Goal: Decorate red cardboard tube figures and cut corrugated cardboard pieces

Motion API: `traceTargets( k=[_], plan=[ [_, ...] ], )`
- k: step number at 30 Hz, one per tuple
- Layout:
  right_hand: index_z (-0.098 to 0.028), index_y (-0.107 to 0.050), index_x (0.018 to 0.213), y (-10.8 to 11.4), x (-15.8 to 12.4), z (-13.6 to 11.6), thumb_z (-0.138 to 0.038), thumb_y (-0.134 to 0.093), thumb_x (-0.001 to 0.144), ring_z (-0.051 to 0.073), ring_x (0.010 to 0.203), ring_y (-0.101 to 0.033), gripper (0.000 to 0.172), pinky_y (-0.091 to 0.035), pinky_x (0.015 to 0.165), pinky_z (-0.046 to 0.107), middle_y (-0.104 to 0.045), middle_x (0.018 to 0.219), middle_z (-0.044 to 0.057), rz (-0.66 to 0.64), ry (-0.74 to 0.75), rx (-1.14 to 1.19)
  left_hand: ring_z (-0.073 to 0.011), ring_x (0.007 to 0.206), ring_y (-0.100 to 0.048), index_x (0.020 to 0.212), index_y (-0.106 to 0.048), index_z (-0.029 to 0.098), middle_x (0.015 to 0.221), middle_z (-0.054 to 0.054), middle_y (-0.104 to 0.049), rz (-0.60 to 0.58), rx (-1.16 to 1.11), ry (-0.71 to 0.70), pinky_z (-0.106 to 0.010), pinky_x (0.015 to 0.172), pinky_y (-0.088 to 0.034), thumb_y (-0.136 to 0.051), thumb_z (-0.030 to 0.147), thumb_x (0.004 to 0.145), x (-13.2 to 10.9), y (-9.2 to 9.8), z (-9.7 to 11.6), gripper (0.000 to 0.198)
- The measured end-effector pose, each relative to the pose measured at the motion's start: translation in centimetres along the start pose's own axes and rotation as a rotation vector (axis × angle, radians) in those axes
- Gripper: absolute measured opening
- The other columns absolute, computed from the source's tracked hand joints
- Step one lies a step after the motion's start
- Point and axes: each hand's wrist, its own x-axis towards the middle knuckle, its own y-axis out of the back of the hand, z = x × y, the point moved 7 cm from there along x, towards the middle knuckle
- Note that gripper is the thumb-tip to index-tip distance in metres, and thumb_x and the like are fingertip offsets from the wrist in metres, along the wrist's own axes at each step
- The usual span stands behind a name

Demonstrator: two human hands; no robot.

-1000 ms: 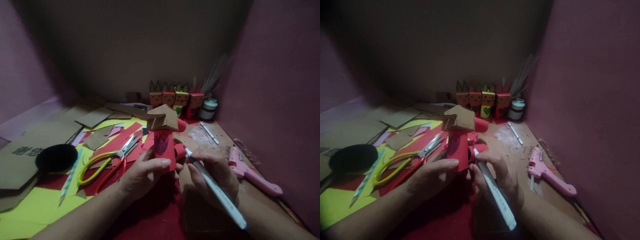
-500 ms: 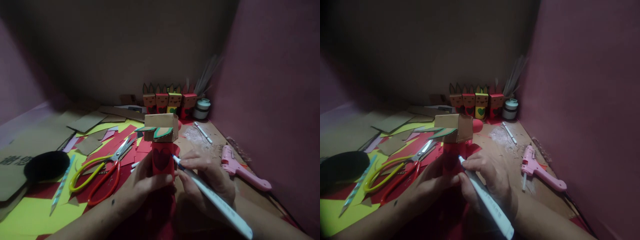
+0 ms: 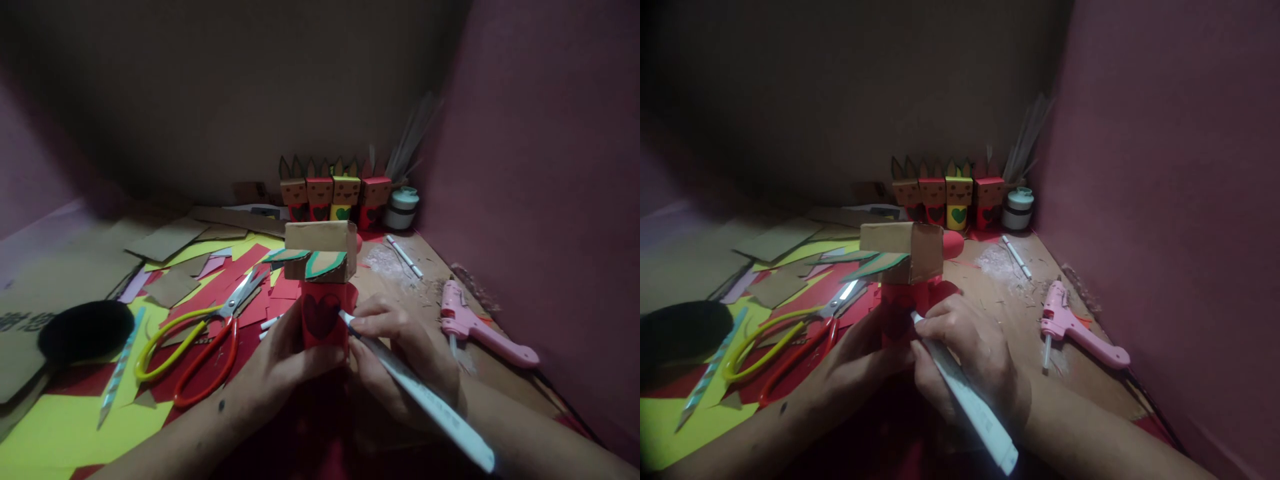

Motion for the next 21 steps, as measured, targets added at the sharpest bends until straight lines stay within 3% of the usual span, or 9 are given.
traceTargets(
  k=[7,11,16,18,21],
  plan=[
    [-0.018,-0.057,0.102,0.1,1.0,-0.6,-0.002,-0.062,0.079,0.016,0.074,-0.062,0.029,-0.052,0.06,0.029,-0.065,0.087,0.008,-0.048,0.087,-0.03,-0.0189,0.097,-0.061,0.109,-0.063,0.022,0.105,-0.001,-0.069,0.016,0.101,-0.021,-0.025,0.083,-0.051,-0.074,0.034,0.081,0.0,-0.3,0.7,0.033],
    [-0.018,-0.059,0.097,0.1,0.8,-0.8,-0.001,-0.06,0.078,0.014,0.068,-0.061,0.026,-0.05,0.056,0.027,-0.064,0.083,0.006,0.004,0.086,-0.009,-0.0193,0.095,-0.062,0.108,-0.063,0.023,0.099,-0.001,-0.069,0.04,0.117,-0.02,-0.025,0.082,-0.052,-0.073,0.033,0.081,-0.1,0.1,0.7,0.031],
    [-0.022,-0.062,0.094,1.4,0.4,-0.1,-0.008,-0.065,0.078,0.017,0.07,-0.061,0.022,-0.05,0.061,0.032,-0.065,0.081,0.003,0.115,-0.06,0.009,-0.0223,0.102,-0.062,0.115,-0.062,0.025,0.11,-0.003,-0.069,0.05,0.105,-0.005,-0.031,0.088,-0.051,-0.073,0.029,0.081,0.0,0.6,0.7,0.036],
    [-0.023,-0.062,0.093,1.8,0.8,0.1,-0.007,-0.064,0.078,0.018,0.073,-0.063,0.022,-0.05,0.064,0.033,-0.065,0.081,0.002,0.095,-0.113,0.044,-0.0241,0.103,-0.062,0.117,-0.061,0.025,0.112,-0.004,-0.068,0.056,0.036,0.037,-0.034,0.088,-0.052,-0.072,0.029,0.082,0.0,0.6,0.4,0.037],
    [-0.024,-0.061,0.088,3.3,1.7,0.7,-0.011,-0.06,0.083,0.015,0.069,-0.061,0.014,-0.048,0.058,0.028,-0.063,0.075,0.0,0.165,-0.188,0.085,-0.0256,0.098,-0.065,0.119,-0.059,0.024,0.112,-0.006,-0.067,0.064,-0.083,0.063,-0.038,0.084,-0.053,-0.071,0.028,0.083,0.4,0.3,0.5,0.038]
  ],
)
